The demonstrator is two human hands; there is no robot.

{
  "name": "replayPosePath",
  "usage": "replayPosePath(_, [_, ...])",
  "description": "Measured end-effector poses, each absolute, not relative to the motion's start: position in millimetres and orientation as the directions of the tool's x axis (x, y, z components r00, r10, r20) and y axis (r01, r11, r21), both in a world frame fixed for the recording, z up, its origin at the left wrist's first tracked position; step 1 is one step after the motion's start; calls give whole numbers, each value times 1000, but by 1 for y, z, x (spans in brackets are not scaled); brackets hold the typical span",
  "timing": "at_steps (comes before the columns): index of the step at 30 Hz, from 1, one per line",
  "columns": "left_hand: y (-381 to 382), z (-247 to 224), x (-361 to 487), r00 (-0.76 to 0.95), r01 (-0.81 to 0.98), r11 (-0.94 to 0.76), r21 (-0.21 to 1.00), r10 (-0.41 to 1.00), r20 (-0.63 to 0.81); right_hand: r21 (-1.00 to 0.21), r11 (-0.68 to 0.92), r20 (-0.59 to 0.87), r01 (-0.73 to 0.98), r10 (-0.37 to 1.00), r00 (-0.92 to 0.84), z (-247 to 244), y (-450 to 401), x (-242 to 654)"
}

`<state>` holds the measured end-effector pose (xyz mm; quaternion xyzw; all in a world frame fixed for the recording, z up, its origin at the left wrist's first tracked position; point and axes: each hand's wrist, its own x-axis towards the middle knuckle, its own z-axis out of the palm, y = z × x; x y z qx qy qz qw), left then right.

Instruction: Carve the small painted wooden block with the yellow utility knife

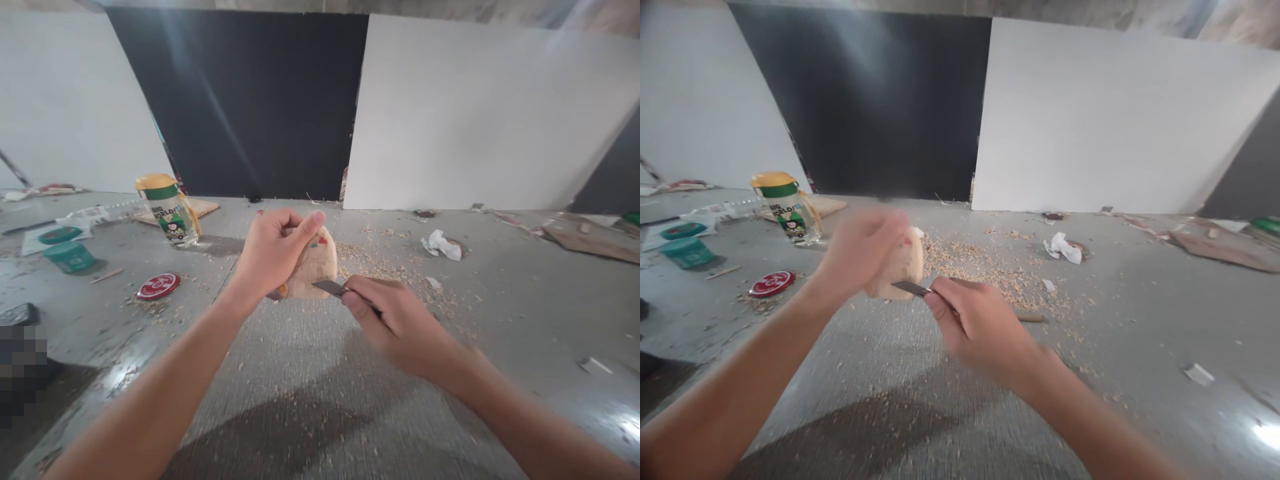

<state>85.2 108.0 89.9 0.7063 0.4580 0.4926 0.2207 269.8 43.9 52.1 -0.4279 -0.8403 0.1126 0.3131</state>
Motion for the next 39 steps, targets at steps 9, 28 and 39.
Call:
replayPosePath(9, [111, 87, 86, 107, 442, -500, 745, 854, 509, -454, 526, 324, 719, 849, -417, 48, 43, 269])
replayPosePath(28, [115, 83, 86, 53, 380, -443, 812, 887, 459, -412, 616, 166, 672, 776, -609, 67, 41, 282])
replayPosePath(39, [103, 87, 95, 132, 311, -352, 883, 936, 327, -540, 643, 370, 543, 761, -533, 58, 49, 285])
